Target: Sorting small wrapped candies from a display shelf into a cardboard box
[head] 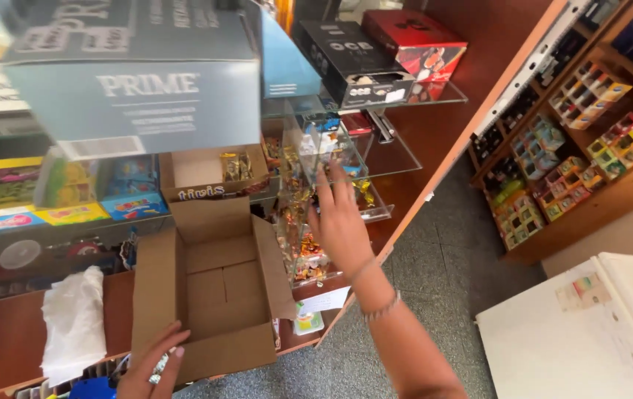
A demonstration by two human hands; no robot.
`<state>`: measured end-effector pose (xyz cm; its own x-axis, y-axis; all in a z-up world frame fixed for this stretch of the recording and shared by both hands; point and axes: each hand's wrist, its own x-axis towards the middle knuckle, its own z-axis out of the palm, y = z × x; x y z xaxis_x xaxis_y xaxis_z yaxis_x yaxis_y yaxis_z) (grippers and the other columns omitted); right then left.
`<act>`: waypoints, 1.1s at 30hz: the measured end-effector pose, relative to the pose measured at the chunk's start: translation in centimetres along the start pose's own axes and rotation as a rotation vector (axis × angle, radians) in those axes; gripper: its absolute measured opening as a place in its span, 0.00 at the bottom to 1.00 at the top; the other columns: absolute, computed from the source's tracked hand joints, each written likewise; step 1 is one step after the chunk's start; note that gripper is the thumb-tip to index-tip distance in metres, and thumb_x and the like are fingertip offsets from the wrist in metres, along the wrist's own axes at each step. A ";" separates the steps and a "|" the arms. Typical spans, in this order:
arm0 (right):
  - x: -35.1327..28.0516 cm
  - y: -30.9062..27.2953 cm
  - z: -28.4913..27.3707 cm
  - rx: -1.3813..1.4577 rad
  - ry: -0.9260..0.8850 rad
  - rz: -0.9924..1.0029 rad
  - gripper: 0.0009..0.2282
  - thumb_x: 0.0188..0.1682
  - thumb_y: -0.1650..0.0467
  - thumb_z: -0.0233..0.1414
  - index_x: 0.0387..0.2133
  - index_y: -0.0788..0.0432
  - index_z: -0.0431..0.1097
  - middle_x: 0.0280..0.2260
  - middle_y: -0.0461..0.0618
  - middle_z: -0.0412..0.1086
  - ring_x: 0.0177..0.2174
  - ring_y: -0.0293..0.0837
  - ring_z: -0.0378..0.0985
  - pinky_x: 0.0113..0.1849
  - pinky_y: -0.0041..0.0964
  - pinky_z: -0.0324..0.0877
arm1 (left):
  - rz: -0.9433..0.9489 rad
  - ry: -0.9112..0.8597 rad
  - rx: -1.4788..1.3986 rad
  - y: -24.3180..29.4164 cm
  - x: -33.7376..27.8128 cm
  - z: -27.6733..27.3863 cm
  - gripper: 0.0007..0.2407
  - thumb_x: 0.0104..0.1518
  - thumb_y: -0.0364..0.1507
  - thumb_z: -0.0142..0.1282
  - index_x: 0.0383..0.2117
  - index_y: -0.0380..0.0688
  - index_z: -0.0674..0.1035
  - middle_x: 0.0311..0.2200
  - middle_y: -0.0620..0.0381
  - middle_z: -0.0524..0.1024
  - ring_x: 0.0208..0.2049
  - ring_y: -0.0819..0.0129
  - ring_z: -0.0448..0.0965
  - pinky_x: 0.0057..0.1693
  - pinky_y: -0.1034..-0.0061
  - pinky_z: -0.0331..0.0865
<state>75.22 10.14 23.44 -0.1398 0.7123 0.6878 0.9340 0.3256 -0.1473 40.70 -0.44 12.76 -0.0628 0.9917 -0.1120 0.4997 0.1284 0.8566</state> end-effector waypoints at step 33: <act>5.2 5.3 7.1 -0.411 -0.164 -0.004 0.30 0.42 0.67 0.62 0.60 0.44 0.58 0.66 0.78 0.39 0.26 0.62 0.74 0.18 0.50 0.72 | 0.154 -0.102 -0.226 -5.3 -1.1 2.3 0.13 0.57 0.27 0.56 0.45 0.52 0.88 0.51 0.58 0.86 0.53 0.68 0.85 0.59 0.73 0.78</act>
<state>77.13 19.99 21.16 -0.1628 0.8119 0.5607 0.9819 0.0778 0.1725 40.06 -2.23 7.19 0.0913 0.9957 -0.0123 0.2907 -0.0149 0.9567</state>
